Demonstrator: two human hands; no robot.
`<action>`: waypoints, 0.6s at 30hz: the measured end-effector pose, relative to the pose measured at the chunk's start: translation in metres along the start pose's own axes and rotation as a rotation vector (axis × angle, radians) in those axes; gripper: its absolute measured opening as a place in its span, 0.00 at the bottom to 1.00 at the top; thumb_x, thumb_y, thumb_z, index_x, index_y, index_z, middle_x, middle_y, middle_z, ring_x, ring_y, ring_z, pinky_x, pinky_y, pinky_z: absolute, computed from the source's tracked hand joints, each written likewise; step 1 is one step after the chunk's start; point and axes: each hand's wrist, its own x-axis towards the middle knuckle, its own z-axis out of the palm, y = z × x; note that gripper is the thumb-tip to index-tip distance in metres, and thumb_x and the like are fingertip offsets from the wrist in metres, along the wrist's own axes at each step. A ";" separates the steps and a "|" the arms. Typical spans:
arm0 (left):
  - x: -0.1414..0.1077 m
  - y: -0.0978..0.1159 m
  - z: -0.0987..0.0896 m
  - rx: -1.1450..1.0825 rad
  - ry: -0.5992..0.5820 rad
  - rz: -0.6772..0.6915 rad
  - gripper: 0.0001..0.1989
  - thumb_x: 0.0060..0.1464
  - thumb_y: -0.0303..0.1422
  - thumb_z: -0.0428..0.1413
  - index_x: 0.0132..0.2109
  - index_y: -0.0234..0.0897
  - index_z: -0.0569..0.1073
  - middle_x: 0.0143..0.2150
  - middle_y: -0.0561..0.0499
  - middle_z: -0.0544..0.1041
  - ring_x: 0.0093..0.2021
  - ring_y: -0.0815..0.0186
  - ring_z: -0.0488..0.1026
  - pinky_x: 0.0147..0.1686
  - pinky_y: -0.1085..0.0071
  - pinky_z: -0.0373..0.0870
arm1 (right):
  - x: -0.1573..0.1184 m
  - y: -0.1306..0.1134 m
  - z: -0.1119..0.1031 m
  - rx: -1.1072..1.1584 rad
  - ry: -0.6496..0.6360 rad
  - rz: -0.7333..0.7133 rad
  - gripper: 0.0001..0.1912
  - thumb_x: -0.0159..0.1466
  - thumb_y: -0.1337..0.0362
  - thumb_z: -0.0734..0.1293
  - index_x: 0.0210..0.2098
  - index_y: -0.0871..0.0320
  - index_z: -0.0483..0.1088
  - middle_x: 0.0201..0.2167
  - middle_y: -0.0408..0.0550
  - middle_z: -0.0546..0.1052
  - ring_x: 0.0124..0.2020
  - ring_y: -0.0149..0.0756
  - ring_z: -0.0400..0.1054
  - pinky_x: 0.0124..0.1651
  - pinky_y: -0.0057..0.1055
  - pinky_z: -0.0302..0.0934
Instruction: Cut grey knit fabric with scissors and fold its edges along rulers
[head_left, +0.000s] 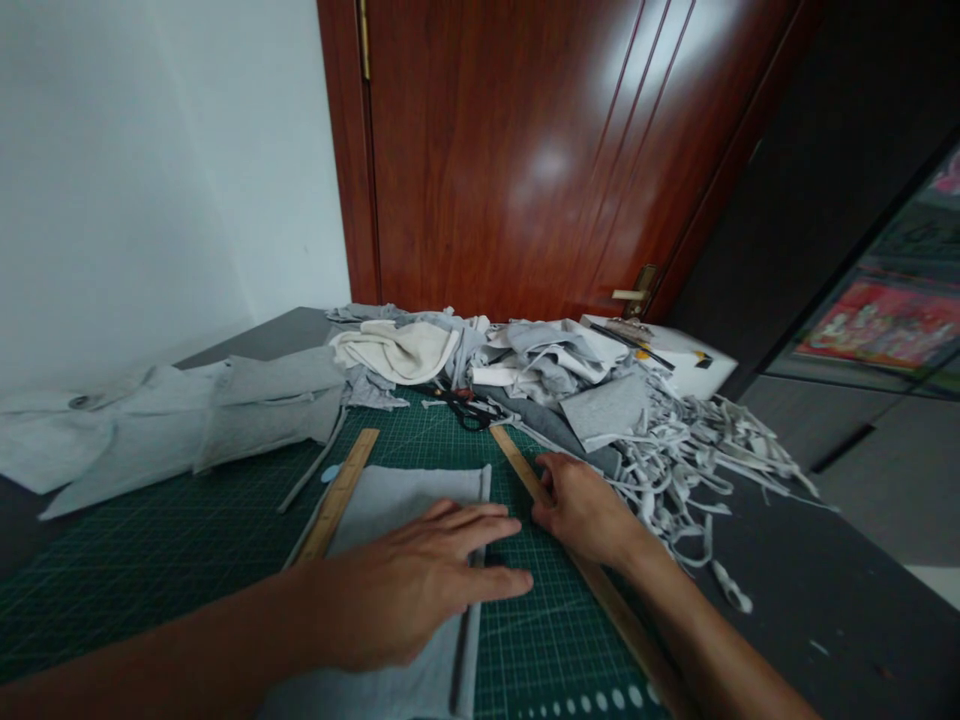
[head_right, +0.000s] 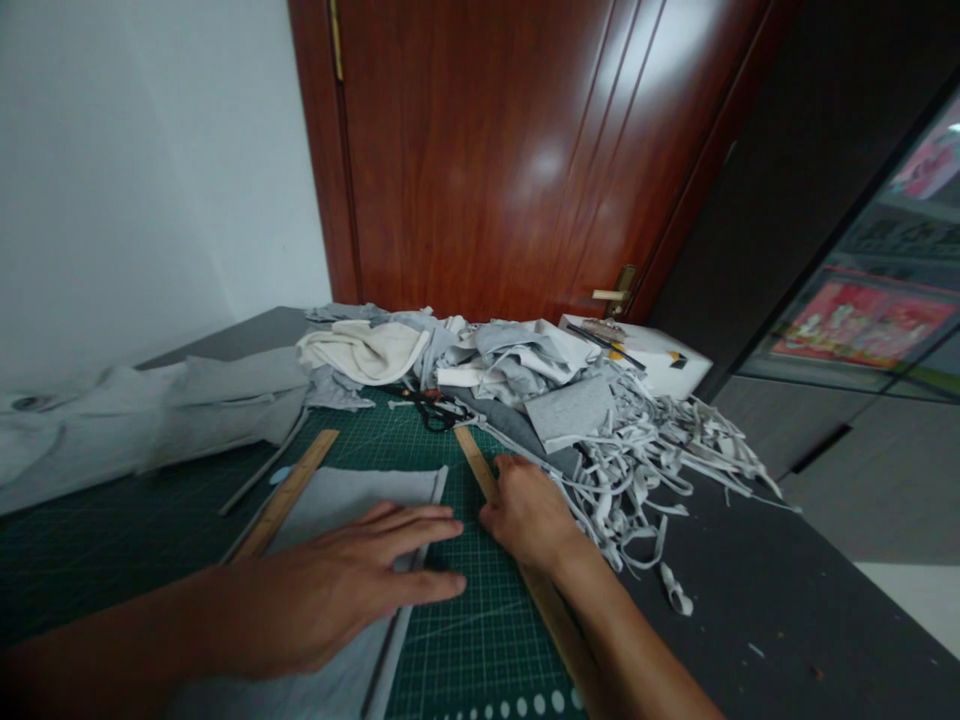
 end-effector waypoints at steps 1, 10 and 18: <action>0.006 -0.002 -0.001 0.014 0.001 0.036 0.35 0.58 0.15 0.55 0.66 0.51 0.75 0.79 0.46 0.66 0.78 0.47 0.61 0.74 0.45 0.61 | 0.000 -0.001 0.000 -0.045 0.008 0.013 0.16 0.63 0.71 0.70 0.52 0.64 0.75 0.47 0.59 0.82 0.46 0.49 0.80 0.47 0.37 0.69; 0.052 -0.029 -0.004 0.054 0.056 0.225 0.11 0.64 0.22 0.61 0.39 0.42 0.67 0.41 0.52 0.80 0.48 0.59 0.76 0.58 0.61 0.65 | -0.001 -0.011 -0.002 -0.277 -0.024 0.071 0.16 0.71 0.73 0.62 0.54 0.68 0.76 0.55 0.71 0.79 0.58 0.61 0.76 0.50 0.42 0.71; 0.074 -0.058 -0.024 0.076 0.078 0.015 0.07 0.74 0.28 0.50 0.42 0.43 0.63 0.40 0.51 0.77 0.37 0.59 0.74 0.42 0.62 0.65 | 0.002 0.023 -0.026 -0.183 -0.216 0.080 0.05 0.68 0.71 0.71 0.43 0.63 0.80 0.41 0.56 0.84 0.42 0.45 0.80 0.38 0.31 0.64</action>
